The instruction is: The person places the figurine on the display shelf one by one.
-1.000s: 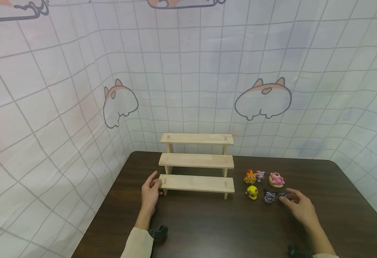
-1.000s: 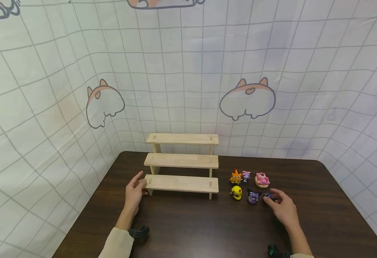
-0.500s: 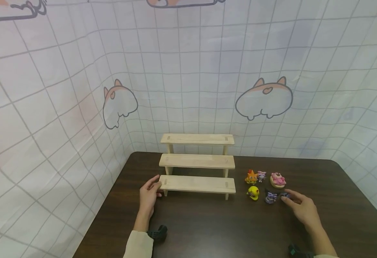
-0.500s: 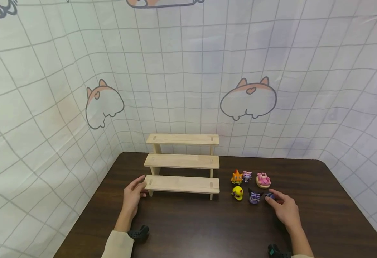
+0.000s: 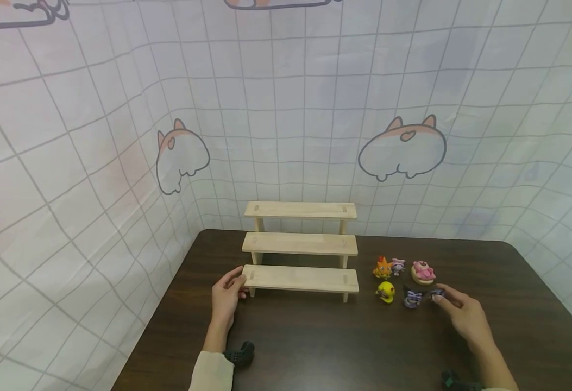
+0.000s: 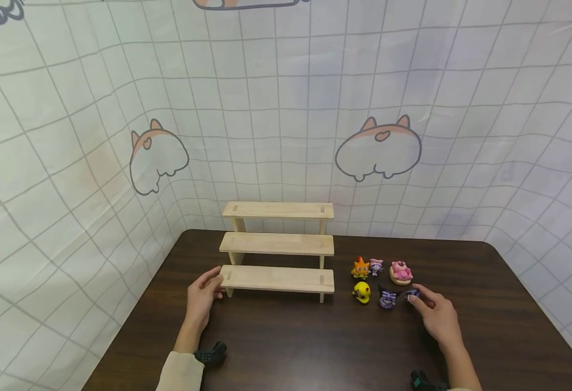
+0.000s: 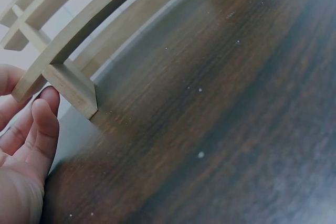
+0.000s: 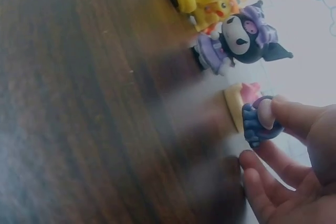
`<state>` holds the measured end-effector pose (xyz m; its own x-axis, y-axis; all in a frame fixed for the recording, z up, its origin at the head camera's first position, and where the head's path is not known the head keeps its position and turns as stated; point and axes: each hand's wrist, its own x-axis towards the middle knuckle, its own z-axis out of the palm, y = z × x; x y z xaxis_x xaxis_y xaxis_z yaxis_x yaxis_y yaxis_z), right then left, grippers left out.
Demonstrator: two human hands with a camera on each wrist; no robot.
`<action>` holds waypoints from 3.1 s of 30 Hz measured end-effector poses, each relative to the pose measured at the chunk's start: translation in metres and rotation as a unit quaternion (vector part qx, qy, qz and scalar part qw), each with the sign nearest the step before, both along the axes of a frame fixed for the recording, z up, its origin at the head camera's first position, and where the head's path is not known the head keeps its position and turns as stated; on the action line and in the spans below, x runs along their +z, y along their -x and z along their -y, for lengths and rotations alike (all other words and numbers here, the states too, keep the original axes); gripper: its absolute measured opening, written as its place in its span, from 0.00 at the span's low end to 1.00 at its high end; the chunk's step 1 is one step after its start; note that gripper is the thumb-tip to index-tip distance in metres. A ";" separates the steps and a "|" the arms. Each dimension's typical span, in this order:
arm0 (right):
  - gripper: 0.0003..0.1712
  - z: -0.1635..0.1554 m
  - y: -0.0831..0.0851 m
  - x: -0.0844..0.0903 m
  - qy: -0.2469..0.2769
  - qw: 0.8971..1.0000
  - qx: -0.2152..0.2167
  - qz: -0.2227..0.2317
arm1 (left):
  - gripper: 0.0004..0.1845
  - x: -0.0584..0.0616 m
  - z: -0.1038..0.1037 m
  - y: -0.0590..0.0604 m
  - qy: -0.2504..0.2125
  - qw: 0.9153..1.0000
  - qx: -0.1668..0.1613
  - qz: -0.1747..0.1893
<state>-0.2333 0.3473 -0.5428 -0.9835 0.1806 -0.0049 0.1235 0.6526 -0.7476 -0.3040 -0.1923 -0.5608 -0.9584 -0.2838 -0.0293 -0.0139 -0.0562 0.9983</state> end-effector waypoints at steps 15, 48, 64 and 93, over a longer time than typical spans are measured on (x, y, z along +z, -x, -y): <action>0.32 0.008 0.001 0.025 0.026 0.995 -0.026 -0.088 | 0.16 -0.001 0.000 -0.002 0.001 1.000 0.005 -0.013; 0.25 0.087 0.008 0.088 0.014 0.986 0.060 -0.153 | 0.17 -0.001 0.003 -0.001 -0.024 1.000 -0.007 -0.018; 0.24 0.155 0.032 0.091 0.083 0.971 0.147 -0.172 | 0.18 0.021 0.000 -0.015 -0.014 1.000 -0.024 -0.001; 0.21 0.265 0.079 0.117 0.164 0.946 0.236 -0.149 | 0.19 0.011 0.004 -0.008 -0.010 1.000 -0.024 0.002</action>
